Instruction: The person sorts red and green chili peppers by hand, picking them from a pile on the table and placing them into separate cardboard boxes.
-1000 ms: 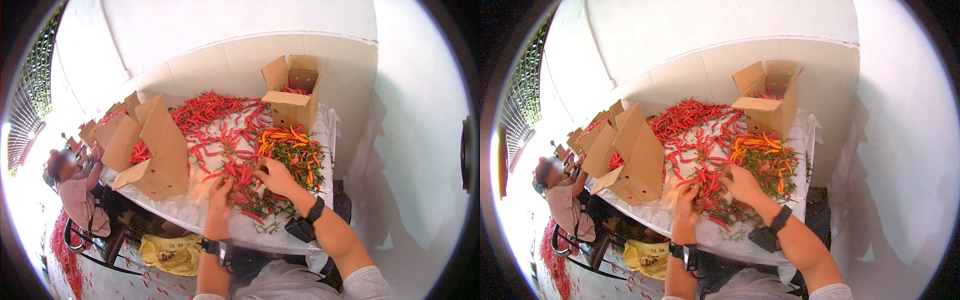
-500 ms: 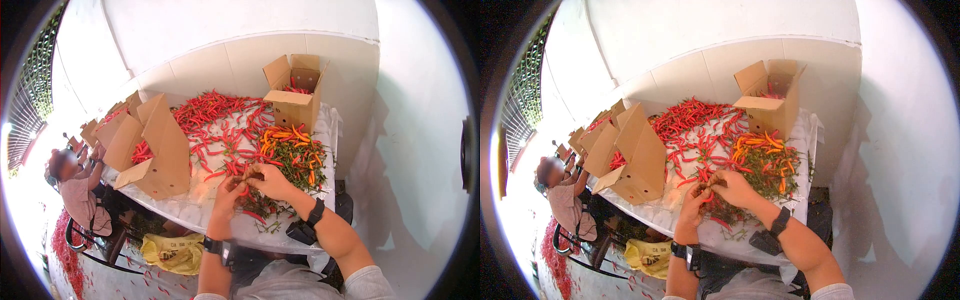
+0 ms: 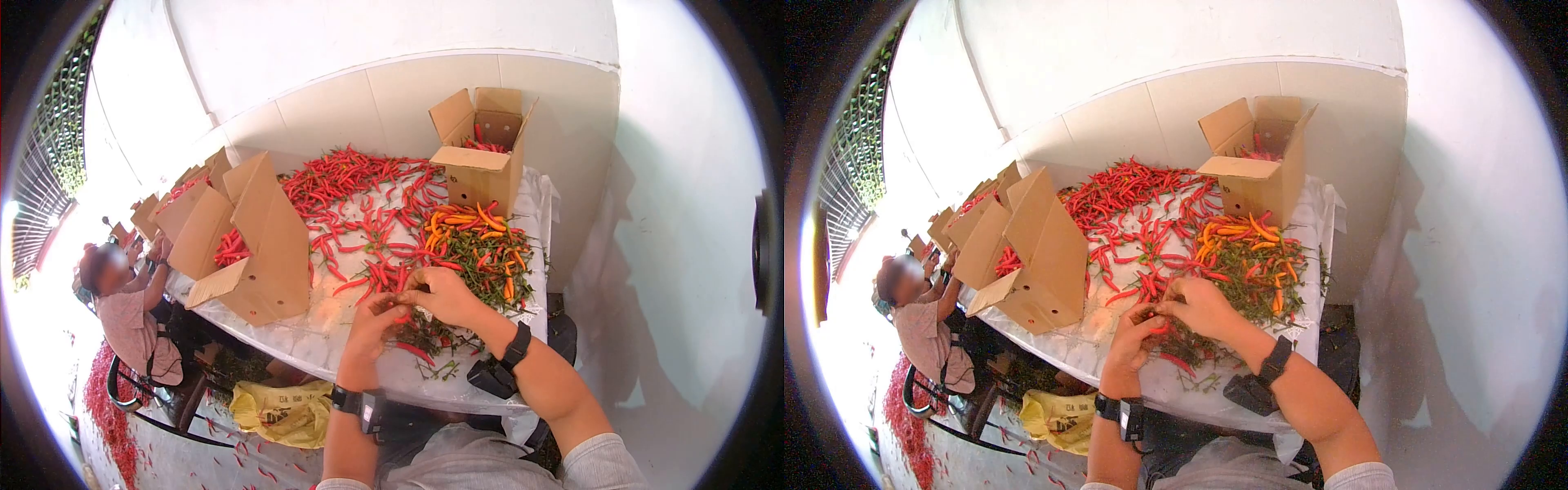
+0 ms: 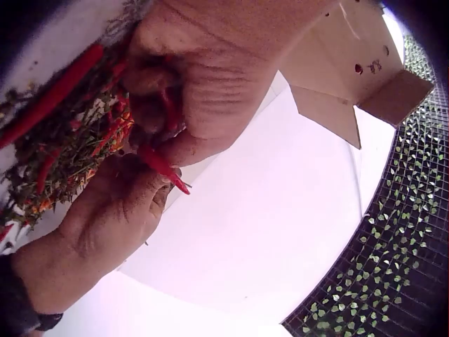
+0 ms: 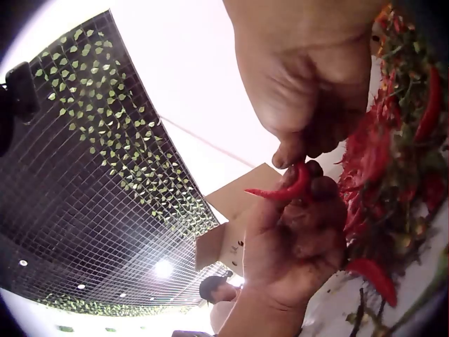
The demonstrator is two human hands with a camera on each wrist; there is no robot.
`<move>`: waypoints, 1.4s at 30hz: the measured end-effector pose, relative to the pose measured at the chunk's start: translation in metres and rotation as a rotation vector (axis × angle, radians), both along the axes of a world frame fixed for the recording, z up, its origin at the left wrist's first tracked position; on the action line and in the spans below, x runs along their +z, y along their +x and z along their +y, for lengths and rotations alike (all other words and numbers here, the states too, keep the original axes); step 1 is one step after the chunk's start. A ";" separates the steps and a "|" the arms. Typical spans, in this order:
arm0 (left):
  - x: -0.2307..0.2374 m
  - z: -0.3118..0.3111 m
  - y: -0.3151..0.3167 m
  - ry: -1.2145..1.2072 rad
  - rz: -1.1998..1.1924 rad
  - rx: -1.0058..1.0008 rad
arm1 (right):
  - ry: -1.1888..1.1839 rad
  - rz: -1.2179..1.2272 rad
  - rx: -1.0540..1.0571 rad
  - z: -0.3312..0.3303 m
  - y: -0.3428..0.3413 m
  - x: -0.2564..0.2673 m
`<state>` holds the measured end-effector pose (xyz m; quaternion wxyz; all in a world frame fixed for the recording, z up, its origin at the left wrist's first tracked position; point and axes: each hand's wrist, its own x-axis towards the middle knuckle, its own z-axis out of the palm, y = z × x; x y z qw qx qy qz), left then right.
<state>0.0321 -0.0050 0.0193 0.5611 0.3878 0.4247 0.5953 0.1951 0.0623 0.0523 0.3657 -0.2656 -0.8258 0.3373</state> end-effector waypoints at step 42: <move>0.009 -0.006 0.000 0.107 -0.043 -0.042 | 0.168 -0.066 -0.086 -0.017 -0.008 0.006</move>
